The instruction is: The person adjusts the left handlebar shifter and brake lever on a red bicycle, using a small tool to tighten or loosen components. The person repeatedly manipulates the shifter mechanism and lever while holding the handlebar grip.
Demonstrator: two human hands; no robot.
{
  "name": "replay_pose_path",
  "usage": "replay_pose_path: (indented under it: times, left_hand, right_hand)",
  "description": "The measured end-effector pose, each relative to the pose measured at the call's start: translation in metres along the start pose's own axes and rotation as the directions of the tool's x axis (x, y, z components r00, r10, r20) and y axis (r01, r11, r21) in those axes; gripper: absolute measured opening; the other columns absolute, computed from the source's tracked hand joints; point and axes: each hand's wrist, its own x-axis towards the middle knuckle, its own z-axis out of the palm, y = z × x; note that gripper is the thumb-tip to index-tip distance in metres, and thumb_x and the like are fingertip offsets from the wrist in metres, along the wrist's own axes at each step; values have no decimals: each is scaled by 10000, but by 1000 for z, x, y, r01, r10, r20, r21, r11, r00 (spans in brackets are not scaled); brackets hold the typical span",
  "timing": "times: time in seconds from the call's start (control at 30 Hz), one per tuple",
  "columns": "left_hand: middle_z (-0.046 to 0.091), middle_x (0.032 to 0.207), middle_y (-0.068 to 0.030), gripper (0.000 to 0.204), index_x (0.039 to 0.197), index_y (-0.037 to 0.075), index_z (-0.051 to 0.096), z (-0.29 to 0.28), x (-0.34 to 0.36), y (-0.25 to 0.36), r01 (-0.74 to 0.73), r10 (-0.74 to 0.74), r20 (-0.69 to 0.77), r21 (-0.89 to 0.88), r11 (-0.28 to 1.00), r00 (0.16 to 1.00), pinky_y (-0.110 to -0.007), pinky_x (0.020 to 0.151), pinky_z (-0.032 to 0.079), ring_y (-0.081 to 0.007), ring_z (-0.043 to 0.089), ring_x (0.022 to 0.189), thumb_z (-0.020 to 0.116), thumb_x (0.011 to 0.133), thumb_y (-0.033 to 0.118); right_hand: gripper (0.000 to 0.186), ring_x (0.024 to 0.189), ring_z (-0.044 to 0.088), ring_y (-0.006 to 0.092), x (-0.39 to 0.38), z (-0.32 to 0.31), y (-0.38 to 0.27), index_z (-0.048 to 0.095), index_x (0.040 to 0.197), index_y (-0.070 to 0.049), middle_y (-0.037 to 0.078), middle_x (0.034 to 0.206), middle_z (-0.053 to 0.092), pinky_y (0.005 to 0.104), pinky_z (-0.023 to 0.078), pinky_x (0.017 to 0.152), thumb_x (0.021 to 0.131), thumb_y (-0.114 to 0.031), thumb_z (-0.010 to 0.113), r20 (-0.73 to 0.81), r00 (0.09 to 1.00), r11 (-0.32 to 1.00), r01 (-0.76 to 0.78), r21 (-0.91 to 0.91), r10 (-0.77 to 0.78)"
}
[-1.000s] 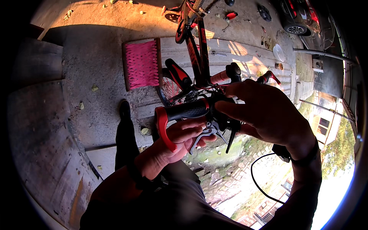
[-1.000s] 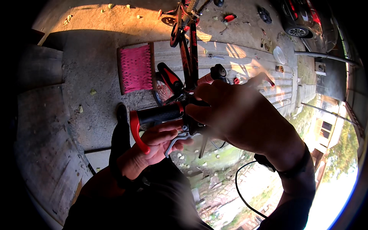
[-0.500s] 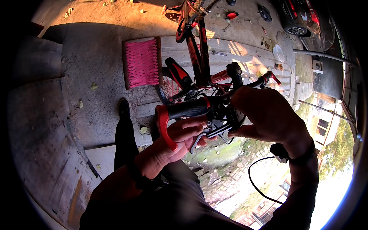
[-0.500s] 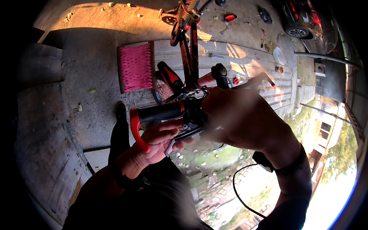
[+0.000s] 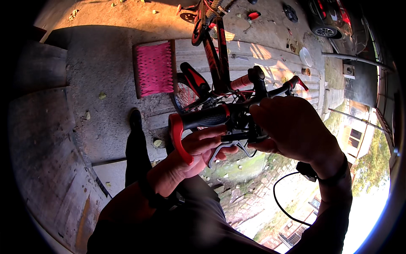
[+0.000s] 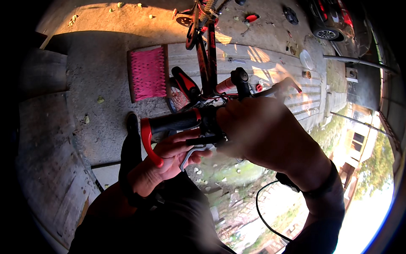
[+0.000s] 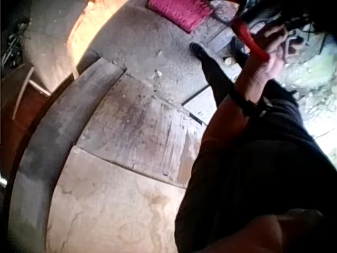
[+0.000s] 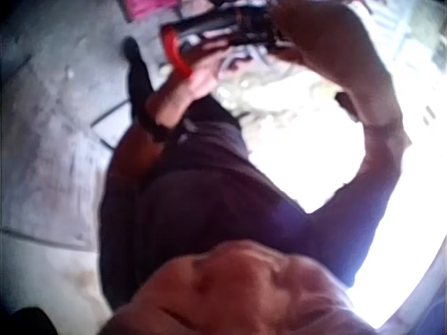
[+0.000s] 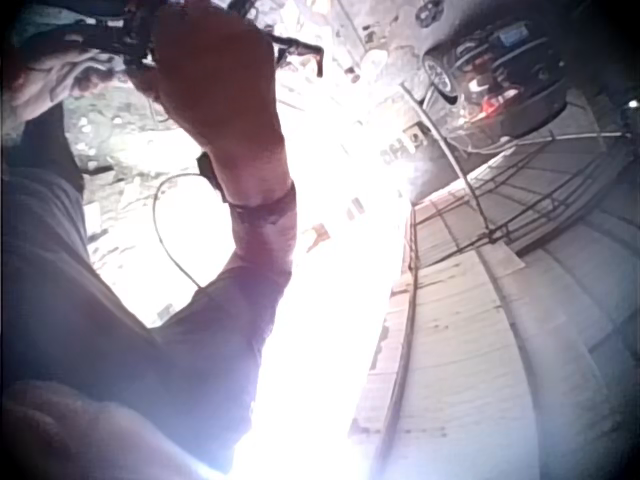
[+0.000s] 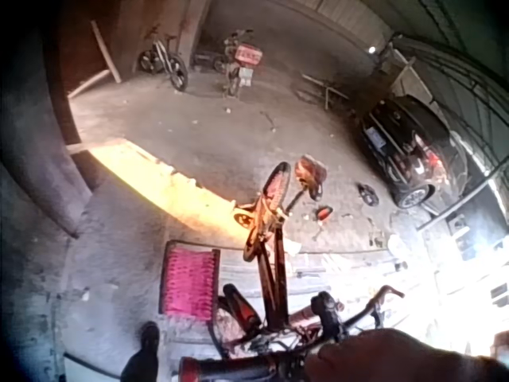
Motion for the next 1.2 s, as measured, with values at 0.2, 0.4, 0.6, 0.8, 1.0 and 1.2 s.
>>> replay_pose_path:
  times: [0.2,0.4,0.6,0.8,1.0,1.2]
  left_hand:
    - [675,1228,-170,372,1368,37,572,1,3,-1,25,-25,-26,-5,1000,999,-346,822,584,-318,686,1118,582,1005,112]
    - [675,1240,-152,375,1366,34,580,1,3,1,14,-14,-20,-1,1000,1000,-337,808,579,-315,689,1114,592,1000,119]
    - [668,1262,-138,405,1387,30,564,1,0,2,8,-8,-40,-4,1000,999,-355,823,564,-308,683,1131,599,995,125]
    - [664,1273,-133,422,1396,29,557,1,1,0,31,-31,-28,-7,999,999,-378,848,548,-298,678,1145,608,992,137]
    - [658,1288,-124,445,1415,32,539,-4,3,-3,16,-16,-7,-3,1000,1000,-361,825,541,-283,680,1143,606,999,174]
    - [669,1281,-77,497,1434,26,518,-2,7,0,27,-26,-25,48,998,999,-334,780,524,-236,698,1093,612,1002,252]
  right_hand:
    - [619,893,640,291,-4,-5,-3,593,1135,-46,98,965,624,407,507,747,759,-497,788,11,999,996,-53,67,53]
    - [468,761,670,297,-2,-5,-17,631,976,-70,85,816,647,410,516,682,770,-456,796,1,987,983,-161,83,161]
    - [395,697,690,287,-3,5,-26,657,935,-49,104,750,675,385,532,649,798,-397,786,10,952,913,-297,279,307]
    - [354,653,699,213,-13,22,-33,676,1034,-34,92,725,695,328,543,626,825,-301,777,-95,932,870,-286,403,350]
    - [193,682,698,219,-23,6,-31,686,953,-99,79,826,706,333,540,595,817,-224,745,-55,860,756,-414,508,508]
    - [317,675,692,213,-43,18,-20,687,1075,-75,67,770,698,330,533,622,776,-177,719,-50,890,604,-266,752,454]
